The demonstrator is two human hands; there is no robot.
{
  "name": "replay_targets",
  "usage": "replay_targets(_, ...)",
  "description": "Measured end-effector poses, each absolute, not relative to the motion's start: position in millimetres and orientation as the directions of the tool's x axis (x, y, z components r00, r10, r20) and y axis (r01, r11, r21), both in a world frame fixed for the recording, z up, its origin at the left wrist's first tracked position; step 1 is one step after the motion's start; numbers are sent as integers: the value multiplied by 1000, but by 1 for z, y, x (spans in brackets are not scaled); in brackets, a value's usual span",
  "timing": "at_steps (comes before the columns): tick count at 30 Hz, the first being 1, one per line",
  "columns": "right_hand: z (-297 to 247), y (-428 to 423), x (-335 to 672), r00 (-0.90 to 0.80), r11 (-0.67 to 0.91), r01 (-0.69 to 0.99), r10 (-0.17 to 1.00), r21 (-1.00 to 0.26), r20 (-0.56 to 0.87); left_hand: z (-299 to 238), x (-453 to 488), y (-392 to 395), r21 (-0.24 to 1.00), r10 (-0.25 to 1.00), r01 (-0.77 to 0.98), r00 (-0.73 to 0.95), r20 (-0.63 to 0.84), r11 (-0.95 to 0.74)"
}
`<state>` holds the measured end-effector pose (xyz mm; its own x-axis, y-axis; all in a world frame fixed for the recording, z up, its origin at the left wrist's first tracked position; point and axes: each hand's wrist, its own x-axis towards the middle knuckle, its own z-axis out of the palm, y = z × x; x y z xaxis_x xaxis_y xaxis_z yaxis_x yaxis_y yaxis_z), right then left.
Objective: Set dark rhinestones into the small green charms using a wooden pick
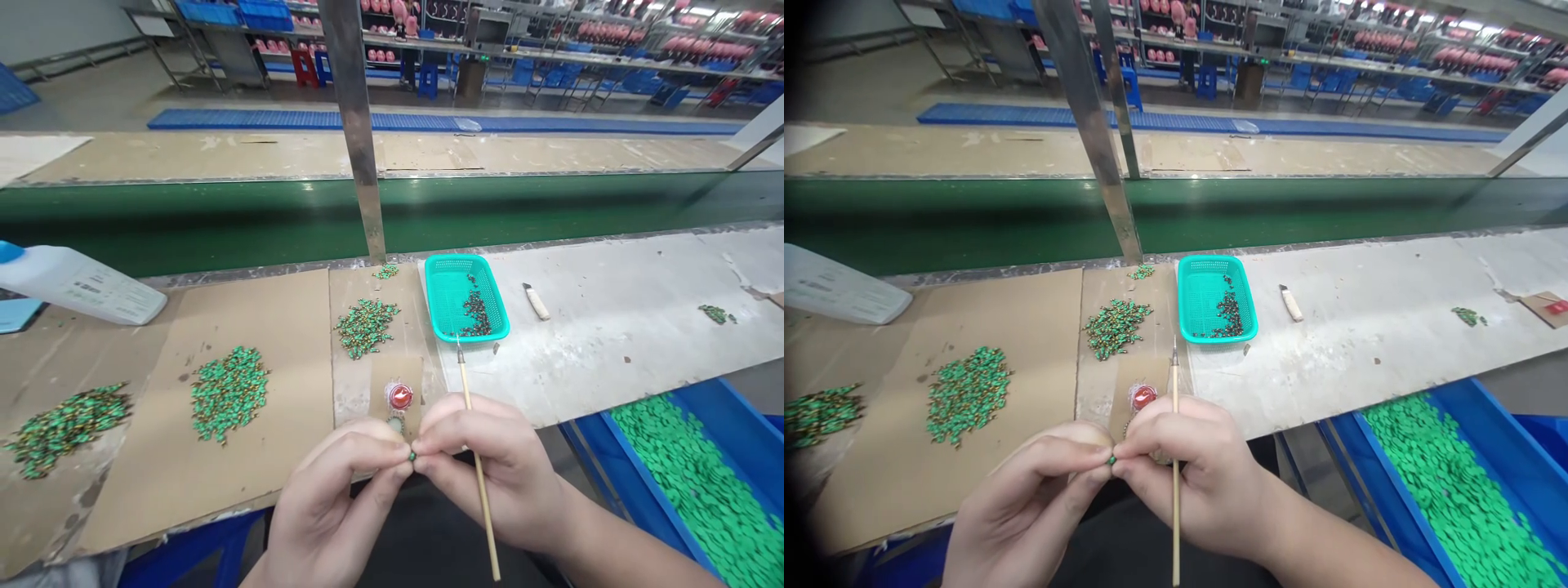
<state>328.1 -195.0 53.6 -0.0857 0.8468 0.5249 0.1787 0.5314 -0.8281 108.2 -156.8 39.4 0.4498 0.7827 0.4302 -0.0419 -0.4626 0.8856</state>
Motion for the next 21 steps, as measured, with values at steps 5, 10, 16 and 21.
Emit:
replay_targets(5, 50, -194, 327, -60, 508, 182, 860, -842, 506, 34, 109, -157, 899, 804, -31, 435, 405, -436)
replay_targets(10, 48, -194, 327, -42, 494, 178, 868, -851, 495, 34, 113, -155, 907, 811, -50, 429, 398, -419)
replay_targets(16, 45, -197, 330, -25, 442, 218, 894, -870, 448, 35, 123, -158, 902, 820, -18, 411, 399, -430)
replay_targets(21, 39, -191, 339, -2, 423, 304, 896, -854, 443, 31, 132, -152, 877, 823, 115, 420, 383, -466)
